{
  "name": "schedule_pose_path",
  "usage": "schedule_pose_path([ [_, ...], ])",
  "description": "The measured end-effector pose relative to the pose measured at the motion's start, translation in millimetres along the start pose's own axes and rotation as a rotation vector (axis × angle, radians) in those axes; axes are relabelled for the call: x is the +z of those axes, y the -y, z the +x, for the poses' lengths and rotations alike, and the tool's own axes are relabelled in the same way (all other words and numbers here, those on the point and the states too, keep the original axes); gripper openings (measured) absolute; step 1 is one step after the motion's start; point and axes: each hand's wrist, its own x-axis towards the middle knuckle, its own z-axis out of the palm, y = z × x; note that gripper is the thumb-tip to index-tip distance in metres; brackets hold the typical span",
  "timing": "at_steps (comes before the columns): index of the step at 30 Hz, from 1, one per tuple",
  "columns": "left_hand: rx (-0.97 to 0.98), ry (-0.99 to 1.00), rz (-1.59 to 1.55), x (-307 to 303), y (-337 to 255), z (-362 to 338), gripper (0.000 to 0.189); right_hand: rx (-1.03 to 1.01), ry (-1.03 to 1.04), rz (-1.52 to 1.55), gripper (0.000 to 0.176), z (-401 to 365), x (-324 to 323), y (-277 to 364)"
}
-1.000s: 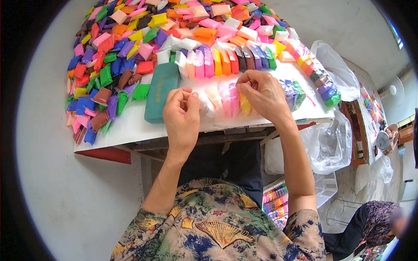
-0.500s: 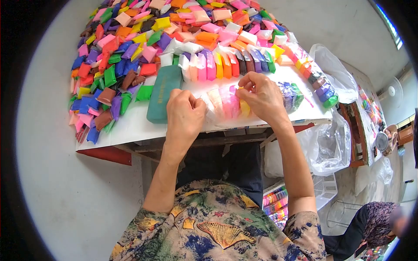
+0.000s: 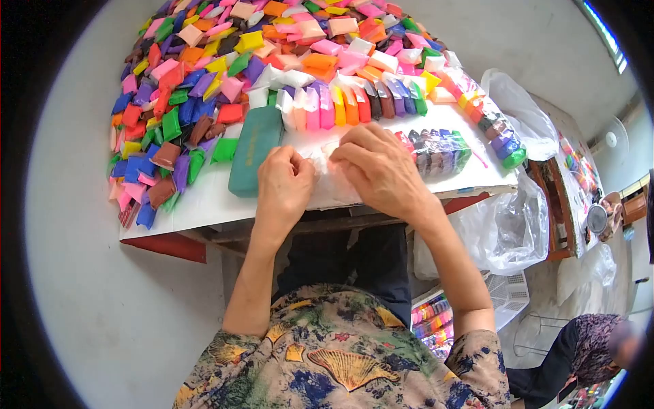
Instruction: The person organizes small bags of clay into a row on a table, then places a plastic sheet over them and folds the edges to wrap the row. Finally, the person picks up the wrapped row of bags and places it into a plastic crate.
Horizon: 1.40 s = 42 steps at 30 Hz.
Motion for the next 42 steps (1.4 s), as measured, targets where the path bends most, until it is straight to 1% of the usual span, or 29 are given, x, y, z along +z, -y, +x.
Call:
schedule_pose_path([
  [3, -0.008, -0.003, -0.042, 1, 3, 0, 0.02, 0.016, -0.005, -0.026, 0.009, -11, -13, -12],
  [6, -0.041, 0.036, -0.012, -2, -4, -3, 0.009, 0.101, -0.006, -0.126, 0.009, -22, -31, -26],
  [7, -0.041, -0.008, -0.063, -1, -4, -3, 0.006, 0.112, 0.007, -0.162, 0.009, -23, -35, -26],
  [9, -0.042, -0.09, -0.16, 1, -3, -5, 0.016, 0.139, 0.031, -0.23, 0.01, -24, -43, -22],
  [12, 0.142, -0.193, 0.185, -7, -15, -17, 0.032, 0.109, -0.04, -0.265, 0.013, -20, -38, -16],
  [15, 0.455, -0.357, 0.477, -17, -41, -28, 0.036, 0.021, -0.087, -0.161, 0.016, -8, -27, -4],
  [16, 0.516, -0.262, 0.425, -10, -40, -28, 0.037, -0.009, -0.099, -0.098, 0.018, -5, -20, 0],
  [18, 0.636, -0.069, 0.317, 6, -31, -27, 0.039, -0.001, -0.037, -0.09, 0.019, -5, -11, 5],
  [20, 0.573, -0.009, 0.297, 9, -18, -27, 0.042, -0.022, -0.02, -0.092, 0.02, -13, -10, -5],
  [21, 0.538, 0.026, 0.284, 9, -13, -28, 0.043, -0.001, -0.03, -0.083, 0.021, -20, -18, -15],
  [22, 0.514, 0.082, 0.187, 5, -8, -27, 0.05, 0.046, -0.011, -0.139, 0.018, -28, -32, -24],
  [24, 0.526, 0.153, 0.157, -2, -6, -23, 0.056, 0.116, -0.022, -0.217, 0.016, -46, -56, -45],
  [25, 0.532, 0.181, 0.14, -5, -6, -22, 0.059, 0.138, 0.004, -0.265, 0.023, -49, -68, -48],
  [26, 0.571, 0.155, 0.253, -6, -6, -22, 0.065, 0.136, 0.021, -0.361, 0.027, -51, -76, -46],
  [27, 0.528, 0.16, 0.21, -4, -6, -21, 0.064, 0.134, 0.035, -0.458, 0.032, -51, -83, -42],
  [30, 0.415, 0.199, 0.085, 0, -2, -19, 0.061, 0.148, 0.065, -0.464, 0.041, -58, -93, -58],
  [33, 0.331, 0.282, -0.072, -3, 0, -8, 0.055, 0.368, 0.187, -0.125, 0.05, -56, -103, -76],
  [34, 0.304, 0.305, -0.145, -6, -4, -5, 0.052, 0.391, 0.179, -0.099, 0.049, -52, -107, -79],
  [35, 0.279, 0.329, -0.218, -9, -9, -2, 0.05, 0.455, 0.218, -0.067, 0.048, -46, -112, -82],
  [38, -0.014, 0.504, -0.35, -19, -16, 7, 0.046, 0.632, 0.315, 0.025, 0.043, -24, -132, -82],
  [39, 0.026, 0.501, -0.294, -19, -15, 11, 0.048, 0.627, 0.362, 0.015, 0.043, -23, -133, -89],
  [41, 0.104, 0.491, -0.182, -17, -12, 17, 0.052, 0.805, 0.548, -0.048, 0.048, -16, -135, -99],
  [42, 0.077, 0.448, -0.24, -14, -9, 19, 0.056, 0.83, 0.545, -0.063, 0.05, -16, -134, -101],
])
